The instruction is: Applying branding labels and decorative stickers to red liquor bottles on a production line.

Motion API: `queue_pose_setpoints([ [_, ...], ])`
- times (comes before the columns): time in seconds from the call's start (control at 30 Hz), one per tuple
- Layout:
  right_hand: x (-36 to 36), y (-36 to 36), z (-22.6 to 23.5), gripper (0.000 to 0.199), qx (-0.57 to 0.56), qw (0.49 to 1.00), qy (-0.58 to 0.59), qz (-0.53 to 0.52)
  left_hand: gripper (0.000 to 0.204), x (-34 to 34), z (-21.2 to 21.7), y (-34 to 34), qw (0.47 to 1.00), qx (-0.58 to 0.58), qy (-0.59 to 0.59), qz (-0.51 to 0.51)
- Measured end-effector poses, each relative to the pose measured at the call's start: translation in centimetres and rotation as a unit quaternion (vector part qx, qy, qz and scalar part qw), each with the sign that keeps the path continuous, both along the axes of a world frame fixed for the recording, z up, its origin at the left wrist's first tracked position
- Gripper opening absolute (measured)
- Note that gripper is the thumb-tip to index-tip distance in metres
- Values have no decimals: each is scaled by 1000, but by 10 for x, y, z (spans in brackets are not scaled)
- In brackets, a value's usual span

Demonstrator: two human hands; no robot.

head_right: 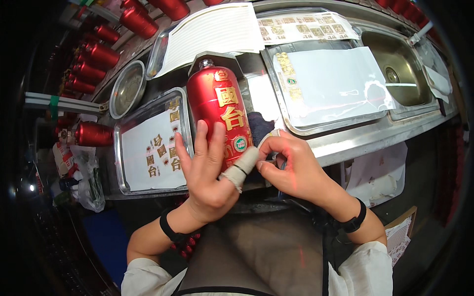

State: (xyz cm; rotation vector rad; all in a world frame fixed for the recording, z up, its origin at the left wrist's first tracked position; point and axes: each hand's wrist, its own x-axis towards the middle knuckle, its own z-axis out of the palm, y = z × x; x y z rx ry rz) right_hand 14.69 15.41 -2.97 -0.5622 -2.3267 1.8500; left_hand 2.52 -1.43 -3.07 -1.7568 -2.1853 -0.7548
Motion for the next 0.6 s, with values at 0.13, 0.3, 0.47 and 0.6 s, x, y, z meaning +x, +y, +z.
queue_pose_setpoints([
  [0.13, 2, 2, 0, 8, -35, 999, 2, -4, 64, -8, -11, -9, 991, 40, -127, 17],
  [0.3, 2, 0, 6, 8, -44, 999, -16, 7, 61, -11, -24, -42, 983, 24, -183, 14],
  [0.47, 3, 0, 16, 8, -27, 999, 24, 2, 47, -6, -32, -65, 991, 7, -137, -4],
  [0.6, 5, 1, 20, 7, 19, 998, 62, 9, 44, -5, -36, -65, 993, 2, -116, -10],
])
